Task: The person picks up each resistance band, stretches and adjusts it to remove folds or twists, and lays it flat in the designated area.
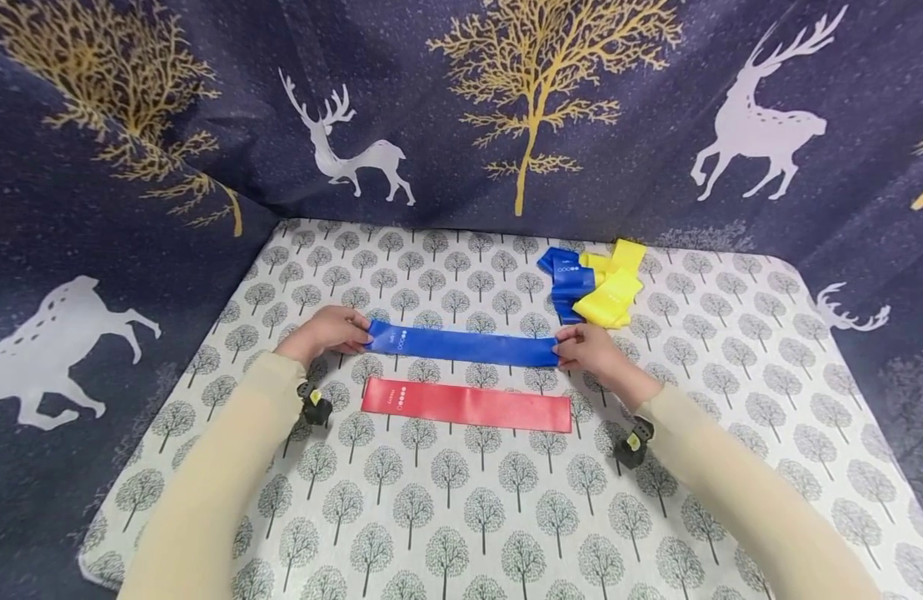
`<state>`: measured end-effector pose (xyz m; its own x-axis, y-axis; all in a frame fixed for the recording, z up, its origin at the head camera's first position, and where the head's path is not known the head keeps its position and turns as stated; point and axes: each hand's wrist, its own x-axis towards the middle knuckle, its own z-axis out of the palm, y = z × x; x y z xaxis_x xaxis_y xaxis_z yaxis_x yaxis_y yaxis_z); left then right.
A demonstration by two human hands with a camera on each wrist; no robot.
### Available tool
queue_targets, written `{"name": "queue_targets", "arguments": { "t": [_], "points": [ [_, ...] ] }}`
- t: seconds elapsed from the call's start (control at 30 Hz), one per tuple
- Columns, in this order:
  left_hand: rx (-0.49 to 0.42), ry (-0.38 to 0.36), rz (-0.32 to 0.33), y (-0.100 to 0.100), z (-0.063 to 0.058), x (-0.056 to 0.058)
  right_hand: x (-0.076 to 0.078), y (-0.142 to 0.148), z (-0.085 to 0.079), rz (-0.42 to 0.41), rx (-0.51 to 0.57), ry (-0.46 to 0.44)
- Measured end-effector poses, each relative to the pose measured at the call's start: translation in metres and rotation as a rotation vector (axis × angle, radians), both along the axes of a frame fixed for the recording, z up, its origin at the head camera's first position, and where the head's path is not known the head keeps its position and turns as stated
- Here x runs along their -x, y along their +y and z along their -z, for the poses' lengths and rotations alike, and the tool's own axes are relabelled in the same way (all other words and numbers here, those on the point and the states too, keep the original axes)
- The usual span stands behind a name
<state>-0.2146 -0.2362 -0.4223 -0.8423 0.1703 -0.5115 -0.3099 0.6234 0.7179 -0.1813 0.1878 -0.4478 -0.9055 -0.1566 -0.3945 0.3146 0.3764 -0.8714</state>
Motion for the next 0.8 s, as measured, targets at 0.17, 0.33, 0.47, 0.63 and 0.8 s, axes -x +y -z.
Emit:
{"name": "queue_targets", "arguments": {
  "t": [0.17,0.33,0.47,0.63,0.8],
  "points": [
    [0.032,-0.025,0.058,0.006,-0.002,-0.006,-0.005,0.005,-0.004,-0.005,-0.038,-0.021],
    [0.100,-0.018,0.103,0.010,-0.004,-0.011,-0.011,0.009,-0.005,-0.040,-0.081,-0.031],
    [0.118,-0.008,0.117,0.008,-0.004,-0.014,-0.016,0.010,-0.005,-0.087,-0.139,-0.014],
    [0.125,0.012,0.144,0.007,-0.004,-0.017,-0.019,0.011,-0.007,-0.109,-0.179,-0.005],
    [0.150,0.027,0.169,0.009,-0.005,-0.021,-0.023,0.012,-0.010,-0.105,-0.181,-0.037]
  ]
}}
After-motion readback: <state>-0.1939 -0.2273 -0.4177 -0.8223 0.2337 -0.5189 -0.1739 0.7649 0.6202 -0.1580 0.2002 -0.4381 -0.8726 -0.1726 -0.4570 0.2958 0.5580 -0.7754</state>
